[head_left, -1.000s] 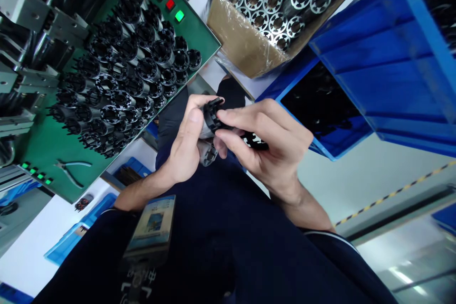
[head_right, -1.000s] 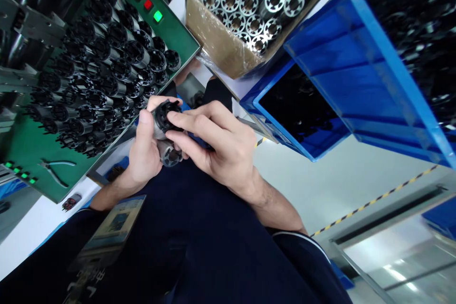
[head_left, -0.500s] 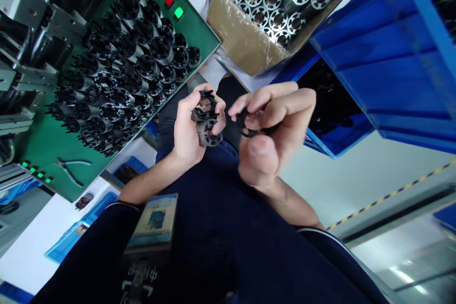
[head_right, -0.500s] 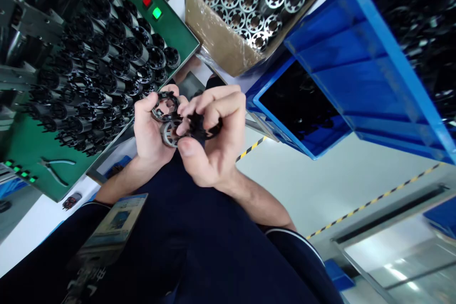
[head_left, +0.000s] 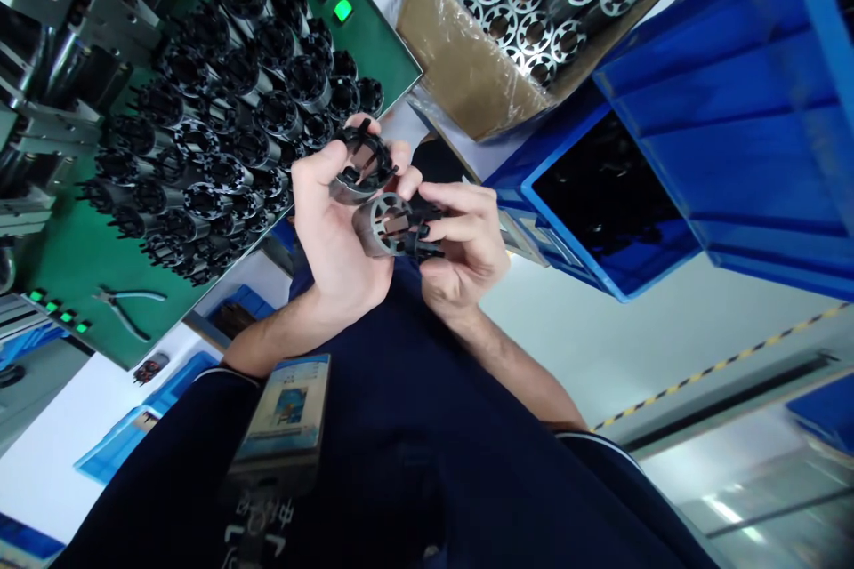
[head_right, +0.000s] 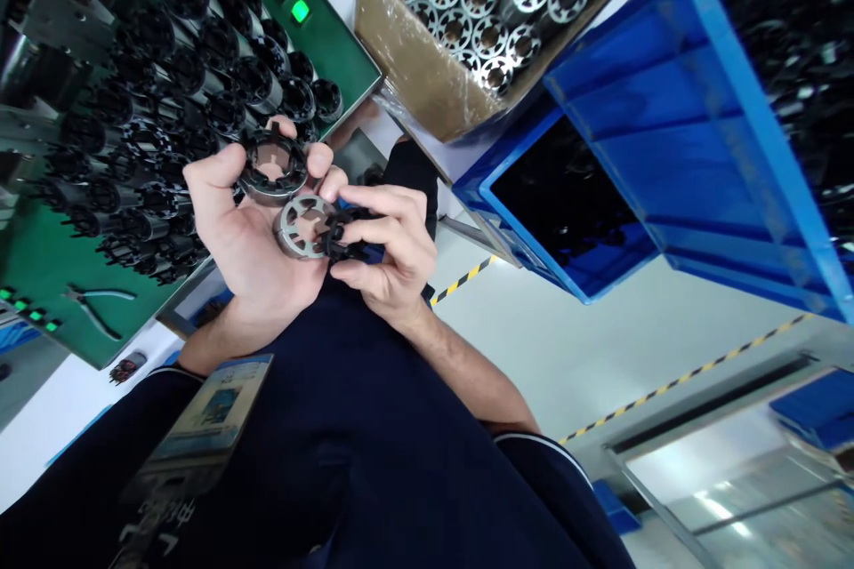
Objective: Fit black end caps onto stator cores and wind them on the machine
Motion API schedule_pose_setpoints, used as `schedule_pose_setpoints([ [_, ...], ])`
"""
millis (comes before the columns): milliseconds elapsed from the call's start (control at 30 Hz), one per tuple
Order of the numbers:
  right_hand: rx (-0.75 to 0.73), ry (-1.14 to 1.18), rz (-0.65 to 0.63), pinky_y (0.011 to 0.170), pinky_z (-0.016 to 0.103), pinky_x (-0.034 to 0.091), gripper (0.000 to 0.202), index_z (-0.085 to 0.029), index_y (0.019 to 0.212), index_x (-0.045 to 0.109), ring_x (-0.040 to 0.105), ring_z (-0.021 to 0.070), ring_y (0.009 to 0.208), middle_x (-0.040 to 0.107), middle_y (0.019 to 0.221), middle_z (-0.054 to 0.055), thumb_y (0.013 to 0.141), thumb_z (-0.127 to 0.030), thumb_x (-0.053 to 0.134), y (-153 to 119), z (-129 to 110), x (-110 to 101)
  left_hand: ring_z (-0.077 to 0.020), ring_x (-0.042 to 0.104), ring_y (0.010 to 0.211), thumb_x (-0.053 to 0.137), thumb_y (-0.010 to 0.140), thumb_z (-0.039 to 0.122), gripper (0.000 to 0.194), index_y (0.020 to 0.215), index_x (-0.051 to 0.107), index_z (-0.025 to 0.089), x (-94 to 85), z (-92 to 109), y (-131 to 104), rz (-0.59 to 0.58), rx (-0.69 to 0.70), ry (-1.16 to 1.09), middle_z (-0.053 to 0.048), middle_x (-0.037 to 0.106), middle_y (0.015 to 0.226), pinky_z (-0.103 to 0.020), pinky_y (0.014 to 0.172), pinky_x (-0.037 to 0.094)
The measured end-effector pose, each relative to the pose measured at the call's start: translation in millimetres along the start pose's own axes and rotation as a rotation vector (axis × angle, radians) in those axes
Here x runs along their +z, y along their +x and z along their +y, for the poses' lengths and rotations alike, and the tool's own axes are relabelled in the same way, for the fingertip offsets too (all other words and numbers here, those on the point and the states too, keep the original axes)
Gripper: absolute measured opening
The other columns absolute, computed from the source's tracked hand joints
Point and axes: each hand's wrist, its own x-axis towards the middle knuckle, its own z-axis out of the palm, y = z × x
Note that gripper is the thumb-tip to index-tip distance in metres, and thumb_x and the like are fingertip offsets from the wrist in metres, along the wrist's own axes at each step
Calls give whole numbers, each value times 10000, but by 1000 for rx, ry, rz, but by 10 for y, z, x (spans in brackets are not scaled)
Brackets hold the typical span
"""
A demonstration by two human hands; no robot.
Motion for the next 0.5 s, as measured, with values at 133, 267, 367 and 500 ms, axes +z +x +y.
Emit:
schedule_pose_setpoints([
  [133, 21, 21, -118, 957, 561, 719, 325, -339, 1286, 827, 889, 326, 1097, 908, 1356, 95, 1121, -613, 883, 41, -105, -176, -212, 540, 819, 439, 1185, 416, 167, 1165, 560, 302, -1, 56, 26, -53, 19, 166, -67, 559, 1042, -345, 785, 586],
  [267, 195, 90, -183, 984, 587, 747, 533, -381, 1452, 726, 902, 375, 1214, 905, 1368, 116, 1034, -566, 1000, 131, -293, -324, -268, 706, 963, 696, 1102, 521, 239, 1183, 616, 310, -121, 14, 72, -178, 154, 293, -80, 634, 1060, -411, 866, 624],
  [367, 216, 49, -215, 980, 588, 788, 547, -396, 1542, 744, 896, 374, 1234, 889, 1356, 120, 1071, -579, 955, 228, -386, -379, -279, 760, 1051, 787, 1071, 568, 305, 1211, 679, 318, -174, -17, 63, -201, 199, 337, -74, 709, 1043, -386, 875, 649],
  [500, 138, 43, -250, 1020, 560, 804, 499, -332, 1494, 880, 883, 341, 1197, 877, 1367, 117, 1025, -415, 1029, 322, -419, -400, -287, 775, 987, 681, 1133, 645, 335, 1216, 706, 322, -166, -24, 24, -209, 151, 342, -73, 742, 1038, -434, 888, 662],
])
